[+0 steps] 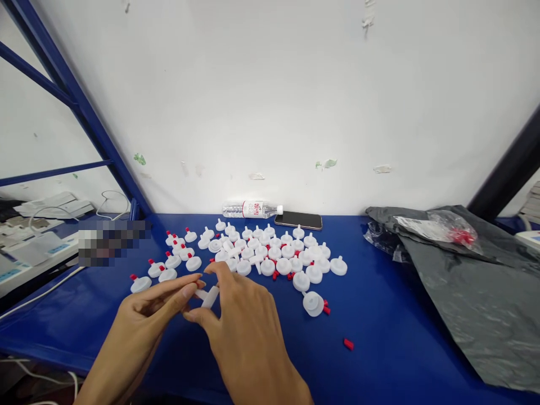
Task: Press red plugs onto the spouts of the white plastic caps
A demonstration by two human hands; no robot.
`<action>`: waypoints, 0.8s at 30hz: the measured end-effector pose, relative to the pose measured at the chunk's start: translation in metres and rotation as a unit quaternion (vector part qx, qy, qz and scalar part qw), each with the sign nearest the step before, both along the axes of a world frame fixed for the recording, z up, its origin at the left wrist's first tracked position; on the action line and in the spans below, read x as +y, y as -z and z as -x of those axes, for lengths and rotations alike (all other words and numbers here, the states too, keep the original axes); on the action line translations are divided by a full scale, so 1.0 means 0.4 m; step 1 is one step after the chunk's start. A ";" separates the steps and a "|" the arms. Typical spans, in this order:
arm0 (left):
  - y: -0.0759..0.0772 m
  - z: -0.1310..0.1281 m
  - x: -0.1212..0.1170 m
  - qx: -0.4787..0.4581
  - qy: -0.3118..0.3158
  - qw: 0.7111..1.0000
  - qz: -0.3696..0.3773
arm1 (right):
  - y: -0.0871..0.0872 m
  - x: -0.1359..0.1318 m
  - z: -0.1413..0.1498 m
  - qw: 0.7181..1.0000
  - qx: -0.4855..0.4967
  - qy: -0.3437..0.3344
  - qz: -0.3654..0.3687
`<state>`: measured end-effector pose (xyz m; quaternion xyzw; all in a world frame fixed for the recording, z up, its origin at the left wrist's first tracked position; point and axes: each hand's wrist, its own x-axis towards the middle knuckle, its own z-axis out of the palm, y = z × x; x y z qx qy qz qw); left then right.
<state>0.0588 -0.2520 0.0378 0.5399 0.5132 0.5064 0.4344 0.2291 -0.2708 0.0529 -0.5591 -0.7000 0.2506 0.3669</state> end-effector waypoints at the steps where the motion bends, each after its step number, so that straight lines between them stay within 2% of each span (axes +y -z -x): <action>1: -0.002 0.000 -0.002 0.002 -0.001 1.000 0.004 | 0.001 0.000 0.000 1.000 0.002 -0.003 -0.002; 6: 0.010 0.003 -0.005 -0.011 -0.021 1.000 0.001 | 0.002 0.001 0.003 0.999 0.030 -0.003 -0.011; 9: 0.014 -0.001 -0.005 -0.013 -0.010 1.000 -0.014 | 0.003 0.004 0.006 0.999 0.036 0.011 -0.008; 12: 0.012 -0.006 -0.007 0.028 -0.009 0.999 -0.027 | 0.000 0.002 -0.003 1.000 0.017 -0.007 -0.003; 14: 0.013 0.002 -0.005 0.075 -0.034 0.995 -0.053 | -0.008 -0.006 -0.028 1.000 -0.005 -0.005 -0.007; 17: 0.028 0.041 0.013 0.176 -0.104 0.972 -0.118 | -0.022 -0.025 -0.101 0.996 -0.063 0.054 -0.020; 18: 0.038 0.061 0.024 0.214 -0.123 0.960 -0.133 | -0.023 -0.031 -0.131 0.991 -0.094 0.092 -0.020; 21: 0.070 0.119 0.057 0.313 -0.140 0.931 -0.126 | -0.013 -0.047 -0.217 0.957 -0.211 0.196 -0.007; 24: 0.085 0.148 0.079 0.344 -0.150 0.916 -0.141 | 0.011 -0.052 -0.263 0.925 -0.299 0.235 0.016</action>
